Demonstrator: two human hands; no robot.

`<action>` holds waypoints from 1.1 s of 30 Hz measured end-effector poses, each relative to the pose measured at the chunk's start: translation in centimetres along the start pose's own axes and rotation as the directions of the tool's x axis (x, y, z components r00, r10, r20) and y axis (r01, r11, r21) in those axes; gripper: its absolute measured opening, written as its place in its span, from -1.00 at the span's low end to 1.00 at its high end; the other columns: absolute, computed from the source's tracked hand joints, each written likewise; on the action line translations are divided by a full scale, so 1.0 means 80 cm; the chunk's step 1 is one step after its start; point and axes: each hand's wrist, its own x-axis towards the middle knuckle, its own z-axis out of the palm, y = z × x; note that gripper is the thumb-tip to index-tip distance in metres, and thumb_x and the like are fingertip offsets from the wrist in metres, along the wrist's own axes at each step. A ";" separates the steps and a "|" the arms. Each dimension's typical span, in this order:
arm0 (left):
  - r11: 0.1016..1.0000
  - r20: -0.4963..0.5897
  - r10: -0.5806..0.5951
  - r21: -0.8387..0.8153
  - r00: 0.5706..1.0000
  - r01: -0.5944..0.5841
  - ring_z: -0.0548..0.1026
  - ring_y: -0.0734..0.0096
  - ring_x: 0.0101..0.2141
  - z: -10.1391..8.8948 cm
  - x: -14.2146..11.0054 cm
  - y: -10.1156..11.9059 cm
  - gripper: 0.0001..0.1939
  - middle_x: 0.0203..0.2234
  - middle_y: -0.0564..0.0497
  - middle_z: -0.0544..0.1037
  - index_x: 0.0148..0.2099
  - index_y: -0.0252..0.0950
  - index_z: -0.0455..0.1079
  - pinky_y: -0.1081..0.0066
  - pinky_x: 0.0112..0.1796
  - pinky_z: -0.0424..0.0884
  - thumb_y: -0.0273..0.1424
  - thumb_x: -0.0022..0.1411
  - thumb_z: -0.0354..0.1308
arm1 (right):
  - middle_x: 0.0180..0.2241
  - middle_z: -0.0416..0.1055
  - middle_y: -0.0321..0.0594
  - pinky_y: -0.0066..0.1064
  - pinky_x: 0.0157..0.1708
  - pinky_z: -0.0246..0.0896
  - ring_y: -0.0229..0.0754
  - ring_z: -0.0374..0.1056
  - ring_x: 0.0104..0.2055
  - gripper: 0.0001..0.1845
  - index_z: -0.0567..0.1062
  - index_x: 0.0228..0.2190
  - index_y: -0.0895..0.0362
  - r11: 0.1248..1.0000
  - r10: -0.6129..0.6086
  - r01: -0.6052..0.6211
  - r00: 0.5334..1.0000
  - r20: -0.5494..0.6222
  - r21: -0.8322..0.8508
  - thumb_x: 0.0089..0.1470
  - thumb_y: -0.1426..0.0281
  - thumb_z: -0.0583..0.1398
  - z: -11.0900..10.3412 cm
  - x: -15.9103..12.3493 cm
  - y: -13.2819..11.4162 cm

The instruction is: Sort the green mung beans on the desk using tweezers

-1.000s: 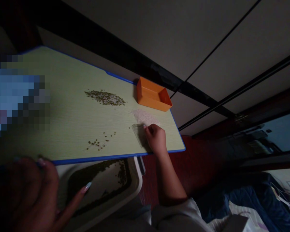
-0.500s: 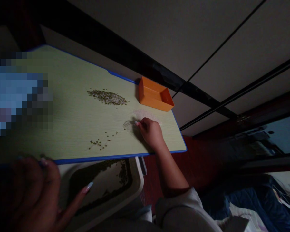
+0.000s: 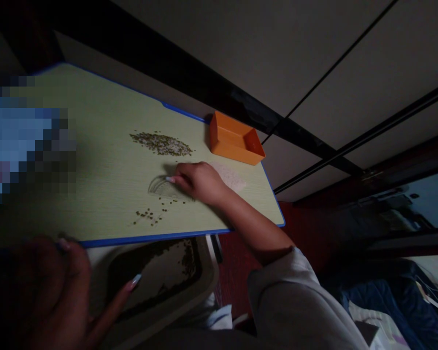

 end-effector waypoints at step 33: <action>1.000 0.027 -0.008 0.010 1.000 0.008 -0.31 -0.18 0.34 -0.003 0.005 0.007 -0.09 0.37 -0.08 -0.45 0.33 -0.28 -0.41 -0.32 0.24 -0.15 -0.06 0.11 -0.02 | -0.52 0.39 -0.27 -0.50 -0.40 0.16 -0.31 0.29 -0.44 -0.74 0.46 -0.47 0.17 0.954 0.080 -0.066 0.996 -0.034 0.294 0.16 0.27 0.19 -0.027 -0.108 0.004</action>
